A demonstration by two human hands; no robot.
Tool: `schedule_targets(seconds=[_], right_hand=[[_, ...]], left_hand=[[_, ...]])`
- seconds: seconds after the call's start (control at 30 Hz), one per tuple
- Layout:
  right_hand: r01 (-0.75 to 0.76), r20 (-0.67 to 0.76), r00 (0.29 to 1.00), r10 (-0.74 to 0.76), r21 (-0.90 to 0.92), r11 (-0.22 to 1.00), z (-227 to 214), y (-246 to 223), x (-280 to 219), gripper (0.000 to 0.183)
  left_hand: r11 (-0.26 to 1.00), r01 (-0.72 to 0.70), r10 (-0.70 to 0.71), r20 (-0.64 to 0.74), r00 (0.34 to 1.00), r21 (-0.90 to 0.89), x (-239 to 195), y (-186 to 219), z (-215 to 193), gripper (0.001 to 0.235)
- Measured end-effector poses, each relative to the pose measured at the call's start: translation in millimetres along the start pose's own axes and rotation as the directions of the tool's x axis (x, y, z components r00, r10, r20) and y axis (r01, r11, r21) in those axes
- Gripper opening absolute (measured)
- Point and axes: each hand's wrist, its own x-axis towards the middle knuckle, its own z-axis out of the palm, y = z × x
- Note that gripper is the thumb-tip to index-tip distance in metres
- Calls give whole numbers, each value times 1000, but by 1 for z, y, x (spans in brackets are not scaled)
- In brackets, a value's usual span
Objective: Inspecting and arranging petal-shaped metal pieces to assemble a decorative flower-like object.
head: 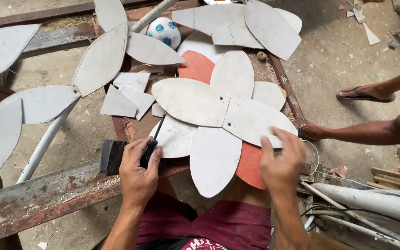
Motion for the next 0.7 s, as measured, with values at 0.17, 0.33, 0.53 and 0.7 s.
schedule_targets(seconds=[0.17,0.33,0.53,0.7], right_hand=[[112,262,954,-145,136,984,41,3,37,17],[185,414,885,-214,110,977,59,6,59,6],[267,452,852,-264,60,962,60,6,60,4],[92,640,764,-82,18,996,50,-6,84,14]], left_hand=[[1000,-1,1,10,1000,-23,-1,0,-2,36],[1000,-19,19,-1,1000,-15,-2,-3,-2,37],[1000,-18,18,-13,1000,-3,-2,-2,1,37],[1000,-31,31,-10,999,-1,-1,-3,1,36]])
